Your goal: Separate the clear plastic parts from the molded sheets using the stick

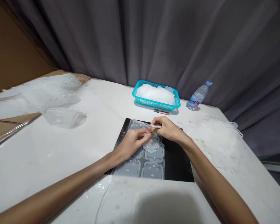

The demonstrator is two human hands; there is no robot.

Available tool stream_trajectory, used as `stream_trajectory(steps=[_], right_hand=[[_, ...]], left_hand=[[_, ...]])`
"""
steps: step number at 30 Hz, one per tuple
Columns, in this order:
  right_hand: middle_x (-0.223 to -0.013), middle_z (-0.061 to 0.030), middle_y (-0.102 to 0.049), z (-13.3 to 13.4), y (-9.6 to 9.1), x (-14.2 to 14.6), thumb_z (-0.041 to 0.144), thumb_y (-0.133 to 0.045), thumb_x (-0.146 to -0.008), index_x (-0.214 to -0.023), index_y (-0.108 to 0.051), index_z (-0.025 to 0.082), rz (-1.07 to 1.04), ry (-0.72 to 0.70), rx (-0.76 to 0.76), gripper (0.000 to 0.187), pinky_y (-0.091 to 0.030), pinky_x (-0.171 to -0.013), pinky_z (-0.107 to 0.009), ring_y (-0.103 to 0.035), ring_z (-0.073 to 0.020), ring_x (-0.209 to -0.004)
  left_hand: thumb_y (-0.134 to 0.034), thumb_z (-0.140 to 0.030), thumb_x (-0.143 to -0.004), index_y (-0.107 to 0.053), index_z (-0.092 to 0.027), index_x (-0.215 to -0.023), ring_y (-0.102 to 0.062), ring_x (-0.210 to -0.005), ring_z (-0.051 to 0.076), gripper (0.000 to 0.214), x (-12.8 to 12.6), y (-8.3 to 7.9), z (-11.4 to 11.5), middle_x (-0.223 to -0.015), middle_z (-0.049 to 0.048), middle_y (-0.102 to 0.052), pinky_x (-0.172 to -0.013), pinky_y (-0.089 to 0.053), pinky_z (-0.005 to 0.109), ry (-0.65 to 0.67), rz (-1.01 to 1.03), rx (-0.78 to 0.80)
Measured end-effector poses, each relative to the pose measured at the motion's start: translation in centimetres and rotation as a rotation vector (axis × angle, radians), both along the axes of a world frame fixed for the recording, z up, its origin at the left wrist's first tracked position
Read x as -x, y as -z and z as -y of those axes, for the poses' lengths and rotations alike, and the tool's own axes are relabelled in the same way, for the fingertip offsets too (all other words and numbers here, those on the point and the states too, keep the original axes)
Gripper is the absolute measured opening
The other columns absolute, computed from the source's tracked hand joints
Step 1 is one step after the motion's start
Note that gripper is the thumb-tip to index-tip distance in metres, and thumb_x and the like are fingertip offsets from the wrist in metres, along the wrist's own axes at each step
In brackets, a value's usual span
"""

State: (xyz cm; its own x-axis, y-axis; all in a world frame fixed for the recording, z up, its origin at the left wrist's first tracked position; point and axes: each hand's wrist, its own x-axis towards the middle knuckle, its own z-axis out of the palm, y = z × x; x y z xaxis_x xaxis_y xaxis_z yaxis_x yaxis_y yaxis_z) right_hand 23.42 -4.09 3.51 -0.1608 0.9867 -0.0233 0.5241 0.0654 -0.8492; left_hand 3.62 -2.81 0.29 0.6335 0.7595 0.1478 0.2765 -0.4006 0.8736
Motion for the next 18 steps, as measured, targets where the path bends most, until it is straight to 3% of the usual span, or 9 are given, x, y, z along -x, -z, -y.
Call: stream_trajectory(steps=[6, 9, 15, 18], right_hand=[[-0.071, 0.002, -0.061, -0.5, 1.6, 0.5, 0.017, -0.065, -0.075, -0.073, -0.056, 0.022, 0.167, 0.201, -0.07, 0.011, -0.036, -0.065, -0.028, -0.055, -0.0175, -0.071], [-0.072, 0.0013, -0.061, -0.7, 2.0, 0.4, 0.011, -0.063, -0.077, -0.073, -0.056, 0.022, 0.212, 0.226, -0.094, 0.014, -0.035, -0.069, -0.029, -0.055, -0.0189, -0.073], [-0.084, -0.0035, -0.074, -0.6, 1.3, -0.5, 0.017, -0.063, -0.088, -0.085, -0.063, 0.02, 0.129, 0.136, -0.034, 0.004, -0.045, -0.072, -0.03, -0.065, -0.0197, -0.079], [-0.081, -0.0041, -0.077, 0.0, -0.3, -1.7, 0.031, -0.065, -0.094, -0.085, -0.069, 0.018, 0.05, -0.004, 0.058, 0.017, -0.051, -0.076, -0.031, -0.069, -0.0193, -0.079]], left_hand=[[-0.052, -0.037, -0.102, -0.06, -0.02, -0.08, -0.05, -0.055, 0.012, 0.029, 0.4, 0.3, 1.3, -0.063, -0.004, -0.053, -0.057, -0.037, 0.025, 0.042, -0.083, -0.181], [-0.052, -0.036, -0.103, -0.06, -0.02, -0.083, -0.054, -0.057, 0.012, 0.027, 0.6, 0.3, 1.5, -0.065, -0.0039, -0.055, -0.058, -0.038, 0.026, 0.058, -0.089, -0.22], [-0.057, -0.043, -0.105, -0.067, -0.022, -0.104, -0.071, -0.078, 0.015, 0.024, 1.1, 0.6, 1.1, -0.091, -0.0002, -0.076, -0.071, -0.053, 0.026, 0.041, -0.018, -0.122], [-0.063, -0.044, -0.102, -0.072, -0.022, -0.104, -0.072, -0.078, 0.015, 0.024, 1.2, 0.7, 1.4, -0.093, -0.0001, -0.079, -0.069, -0.057, 0.025, -0.004, 0.032, -0.135]])
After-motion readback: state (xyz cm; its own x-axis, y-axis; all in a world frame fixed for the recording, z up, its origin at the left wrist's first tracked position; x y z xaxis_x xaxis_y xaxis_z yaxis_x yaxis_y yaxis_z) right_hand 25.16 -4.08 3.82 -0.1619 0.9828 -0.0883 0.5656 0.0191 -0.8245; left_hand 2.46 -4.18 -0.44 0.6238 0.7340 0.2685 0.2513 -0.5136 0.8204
